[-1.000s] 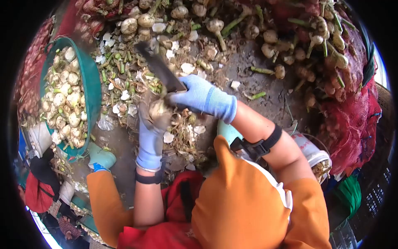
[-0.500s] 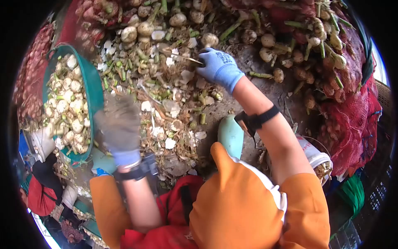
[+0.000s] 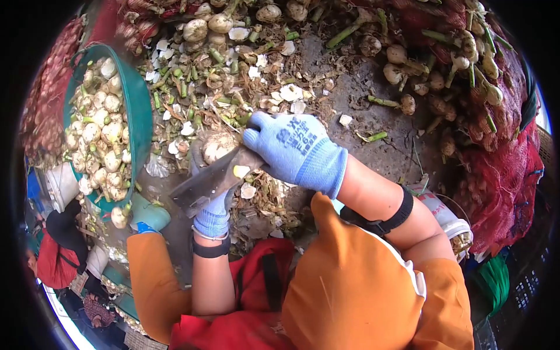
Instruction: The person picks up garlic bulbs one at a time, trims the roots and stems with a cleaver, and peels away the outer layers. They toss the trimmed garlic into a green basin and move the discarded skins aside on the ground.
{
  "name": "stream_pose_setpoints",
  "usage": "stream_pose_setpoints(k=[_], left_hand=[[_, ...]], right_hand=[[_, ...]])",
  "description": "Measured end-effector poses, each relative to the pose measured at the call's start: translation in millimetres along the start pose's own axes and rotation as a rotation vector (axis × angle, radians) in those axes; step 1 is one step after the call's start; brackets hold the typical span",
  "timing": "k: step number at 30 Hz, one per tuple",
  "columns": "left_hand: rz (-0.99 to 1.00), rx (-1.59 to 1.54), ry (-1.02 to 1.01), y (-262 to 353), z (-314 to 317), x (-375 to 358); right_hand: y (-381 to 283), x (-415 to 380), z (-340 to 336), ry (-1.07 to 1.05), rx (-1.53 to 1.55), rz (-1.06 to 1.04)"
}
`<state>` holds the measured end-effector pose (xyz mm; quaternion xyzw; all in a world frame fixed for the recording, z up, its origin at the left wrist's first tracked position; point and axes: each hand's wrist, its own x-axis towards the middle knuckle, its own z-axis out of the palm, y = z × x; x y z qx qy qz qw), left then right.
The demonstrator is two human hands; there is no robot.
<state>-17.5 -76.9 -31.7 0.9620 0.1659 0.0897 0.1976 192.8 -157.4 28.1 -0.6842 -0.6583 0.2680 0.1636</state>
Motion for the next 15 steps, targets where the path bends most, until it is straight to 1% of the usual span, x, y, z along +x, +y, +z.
stream_pose_setpoints(k=[2,3,6,7,8,9,10,11,12,13,14,15], left_hand=[[-0.126,-0.167,0.061,7,1,0],[-0.128,-0.166,0.067,10,3,0],[-0.446,-0.598,0.222,23,9,-9],[-0.773,-1.39,0.152,19,14,-9],[-0.772,-1.386,0.153,24,14,-15],[-0.635,-1.615,0.327,51,-18,12],[-0.483,-1.834,0.501,66,-37,24],[-0.425,-1.141,0.296,57,-19,1],[-0.423,-1.122,0.318,47,-17,1],[-0.473,-1.041,0.263,40,-15,2],[-0.512,-0.976,0.197,35,-10,6],[-0.543,-0.91,0.143,29,-5,15]], right_hand=[[-2,2,-5,-0.085,0.037,0.046],[1,2,-1,-0.05,0.038,0.033],[8,5,2,-0.043,0.066,0.044],[11,4,13,-0.001,0.105,0.076],[22,5,22,0.06,0.077,0.083],[49,12,34,-0.006,0.063,0.305],[72,13,42,-0.073,0.05,0.532],[83,0,40,-0.01,0.302,0.643],[86,4,30,0.061,0.551,0.723],[79,7,32,0.054,0.803,0.769],[74,3,31,-0.084,0.94,0.739],[53,6,31,-0.047,1.174,0.699]])
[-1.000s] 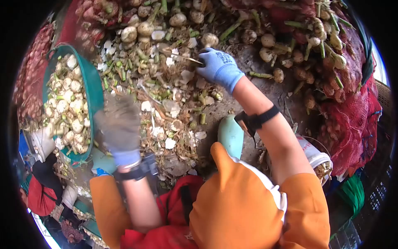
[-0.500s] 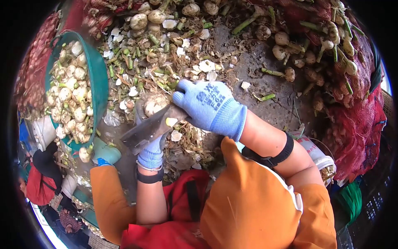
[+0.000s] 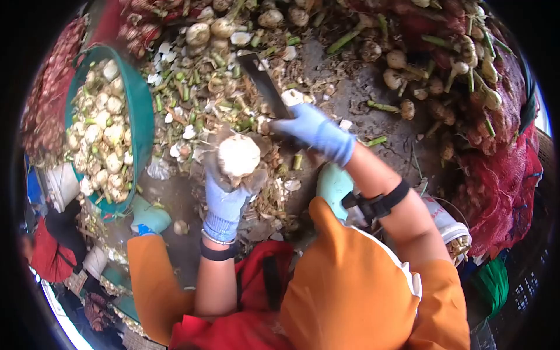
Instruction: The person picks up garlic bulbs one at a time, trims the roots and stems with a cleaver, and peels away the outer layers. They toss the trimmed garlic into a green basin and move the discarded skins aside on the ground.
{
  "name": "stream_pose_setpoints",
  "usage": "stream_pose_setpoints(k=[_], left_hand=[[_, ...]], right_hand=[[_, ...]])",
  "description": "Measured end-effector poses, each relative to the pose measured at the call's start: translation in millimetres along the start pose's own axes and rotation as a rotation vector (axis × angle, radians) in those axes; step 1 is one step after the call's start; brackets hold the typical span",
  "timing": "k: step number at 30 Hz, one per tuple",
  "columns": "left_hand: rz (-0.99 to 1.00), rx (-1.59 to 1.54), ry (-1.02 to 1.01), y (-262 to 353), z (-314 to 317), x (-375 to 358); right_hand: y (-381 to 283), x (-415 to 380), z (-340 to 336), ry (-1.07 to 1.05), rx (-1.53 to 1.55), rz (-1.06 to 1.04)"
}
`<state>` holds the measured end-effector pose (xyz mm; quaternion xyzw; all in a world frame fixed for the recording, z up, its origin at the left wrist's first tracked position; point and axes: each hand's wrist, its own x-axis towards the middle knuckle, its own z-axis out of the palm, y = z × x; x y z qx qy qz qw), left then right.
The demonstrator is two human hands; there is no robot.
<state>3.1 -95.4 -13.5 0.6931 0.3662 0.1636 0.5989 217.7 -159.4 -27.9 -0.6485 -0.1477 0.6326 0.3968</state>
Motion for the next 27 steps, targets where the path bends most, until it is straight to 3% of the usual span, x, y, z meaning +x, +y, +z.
stream_pose_setpoints(k=[1,3,4,5,7,8,9,10,11,12,13,15,16,17,18,21,23,25,27], left_hand=[[0.124,0.349,-0.009,4,-1,7],[-0.135,-0.418,0.051,0,9,-4],[-0.223,-0.517,0.052,-15,7,-1],[-0.547,-0.836,0.052,-24,-9,-9],[-0.499,-0.799,0.233,2,-12,-5],[-0.48,-0.879,0.29,0,-21,-5],[-0.416,-0.758,0.226,5,-36,-6],[-0.302,-0.358,0.255,8,-58,-6],[-0.215,0.045,0.269,8,-83,-9],[-0.264,0.065,0.352,0,-109,-16],[-0.317,0.085,0.427,-6,-137,-28],[-0.558,-0.098,0.405,-29,-196,-66],[-0.697,0.267,0.213,-45,-222,-85],[-0.708,0.272,0.228,-72,-240,-115],[-0.85,0.474,0.12,-108,-253,-148],[-1.174,0.861,-0.097,-152,-247,-190],[-1.226,0.52,0.117,-251,-244,-241],[-1.194,0.399,0.336,-199,-210,-211],[-0.924,0.983,0.655,-286,-199,-264]], right_hand=[[-2,-5,12,-0.082,0.22,-0.024],[-6,-9,15,-0.135,0.034,-0.057],[-22,-21,19,-0.082,-0.305,-0.324],[-11,-12,19,0.034,-0.607,-0.862],[-20,-11,6,0.088,-1.016,-0.648],[-17,3,-13,0.04,-1.135,-0.357],[-11,20,-33,-0.021,-1.242,-0.068],[-9,23,-49,0.044,-1.28,-0.044],[6,35,-76,0.129,-1.327,-0.187],[9,39,-98,0.208,-1.173,-0.384],[4,46,-118,0.309,-1.008,-0.251],[4,74,-158,0.438,-1.076,-0.159],[19,95,-187,0.492,-1.324,-0.285],[29,110,-207,0.549,-1.572,-0.42],[26,116,-207,0.521,-1.609,-0.274],[21,121,-193,0.583,-1.593,-0.168],[23,120,-192,0.619,-1.627,-0.137],[27,109,-186,0.661,-1.683,-0.234],[30,94,-175,0.659,-1.651,-0.314]])
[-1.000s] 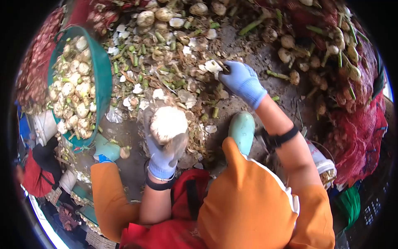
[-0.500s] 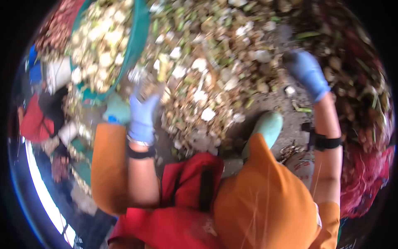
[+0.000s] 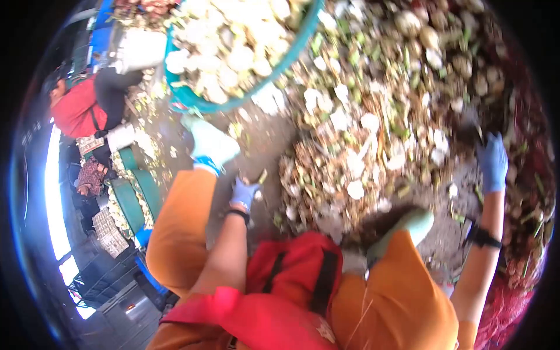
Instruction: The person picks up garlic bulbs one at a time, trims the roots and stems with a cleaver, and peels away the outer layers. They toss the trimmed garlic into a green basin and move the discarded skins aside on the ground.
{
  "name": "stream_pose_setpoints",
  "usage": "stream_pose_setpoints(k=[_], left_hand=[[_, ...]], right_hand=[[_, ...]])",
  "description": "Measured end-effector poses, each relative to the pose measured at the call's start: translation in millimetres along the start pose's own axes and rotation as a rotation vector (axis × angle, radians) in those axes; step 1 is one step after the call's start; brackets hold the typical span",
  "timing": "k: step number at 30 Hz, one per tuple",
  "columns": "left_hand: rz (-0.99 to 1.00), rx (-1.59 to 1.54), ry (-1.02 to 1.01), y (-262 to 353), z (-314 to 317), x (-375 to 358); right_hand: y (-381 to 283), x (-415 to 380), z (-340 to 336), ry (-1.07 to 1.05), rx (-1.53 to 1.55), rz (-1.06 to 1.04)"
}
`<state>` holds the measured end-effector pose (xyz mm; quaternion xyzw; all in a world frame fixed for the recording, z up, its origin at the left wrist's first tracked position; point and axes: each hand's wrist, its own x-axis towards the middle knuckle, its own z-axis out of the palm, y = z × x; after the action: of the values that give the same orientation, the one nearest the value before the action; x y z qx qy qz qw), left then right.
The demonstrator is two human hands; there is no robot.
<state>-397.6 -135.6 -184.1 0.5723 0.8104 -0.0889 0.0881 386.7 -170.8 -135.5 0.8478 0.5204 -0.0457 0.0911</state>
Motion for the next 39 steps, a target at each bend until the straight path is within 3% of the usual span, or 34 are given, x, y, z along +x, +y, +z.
stream_pose_setpoints(k=[2,4,5,7,8,10,12,13,16,19,20,21,22,23,24,25,26,28,29,30,32,33,34,36,38,39], left_hand=[[-0.118,-0.605,-0.128,-44,32,20],[-0.528,-1.224,-0.335,0,-19,10],[-0.516,-1.237,-0.324,19,-39,12],[-0.401,-1.853,-0.992,68,-90,16],[-0.36,-1.598,-0.766,141,-169,-7],[-0.207,-1.707,-0.994,139,-180,20],[0.439,-1.67,-0.998,188,-234,37],[0.451,-1.672,-1.006,220,-267,47],[0.408,-2.062,-0.692,298,-341,72],[0.506,-2.003,-0.392,347,-338,81],[0.592,-2.09,-0.415,354,-317,65],[0.507,-2.081,-0.468,363,-296,40],[0.469,-1.978,-0.564,372,-265,22],[0.485,-1.682,-0.598,378,-228,-2],[0.342,-1.814,-1.166,382,-205,-29],[0.245,-1.831,-1.054,387,-205,-79],[0.19,-1.654,-1.097,387,-170,-95],[0.437,-1.702,-1.157,395,-149,-106],[0.213,-1.453,-1.281,397,-172,-107],[0.077,-1.63,-1.32,389,-147,-104],[0.272,-1.525,-1.087,382,-150,-103],[0.258,-1.562,-1.058,382,-154,-108],[0.239,-1.595,-1.028,380,-159,-112],[0.492,-1.221,-1.023,374,-165,-111],[1.056,-0.715,-0.383,386,-193,-119],[1.507,-0.471,0.051,390,-211,-116]], right_hand=[[-10,-21,-1,0.054,0.073,-0.056],[-48,-41,-34,-0.08,0.241,-0.083],[-73,-50,-53,-0.138,0.268,-0.061],[-106,-64,-68,-0.158,0.422,-0.155],[-117,-69,-63,-0.156,0.474,-0.151],[-126,-72,-65,-0.141,0.45,-0.162],[-129,-72,-76,-0.131,0.459,-0.165],[-132,-73,-84,-0.104,0.548,-0.146],[-136,-74,-94,-0.123,0.638,-0.133],[-150,-78,-117,-0.034,0.76,-0.186],[-154,-79,-129,-0.044,0.785,-0.19],[-157,-81,-138,-0.038,0.843,-0.211],[-158,-84,-145,-0.064,0.886,-0.24],[-162,-88,-153,-0.071,0.946,-0.293],[-167,-91,-161,-0.085,1.001,-0.344],[-172,-94,-167,-0.092,1.005,-0.445],[-173,-100,-173,-0.11,1.0,-0.533],[-182,-111,-158,-0.181,1.118,-0.74],[-183,-115,-163,-0.338,1.175,-0.748],[-184,-117,-166,-0.488,1.241,-0.756],[-175,-114,-174,-0.596,1.152,-0.528],[-169,-113,-156,-0.413,1.165,-0.468],[-167,-110,-171,-0.386,1.03,-0.265],[-162,-106,-164,-0.112,0.807,-0.37],[-163,-107,-167,-0.072,0.585,-0.46],[-165,-111,-170,-0.087,0.615,-0.467]])
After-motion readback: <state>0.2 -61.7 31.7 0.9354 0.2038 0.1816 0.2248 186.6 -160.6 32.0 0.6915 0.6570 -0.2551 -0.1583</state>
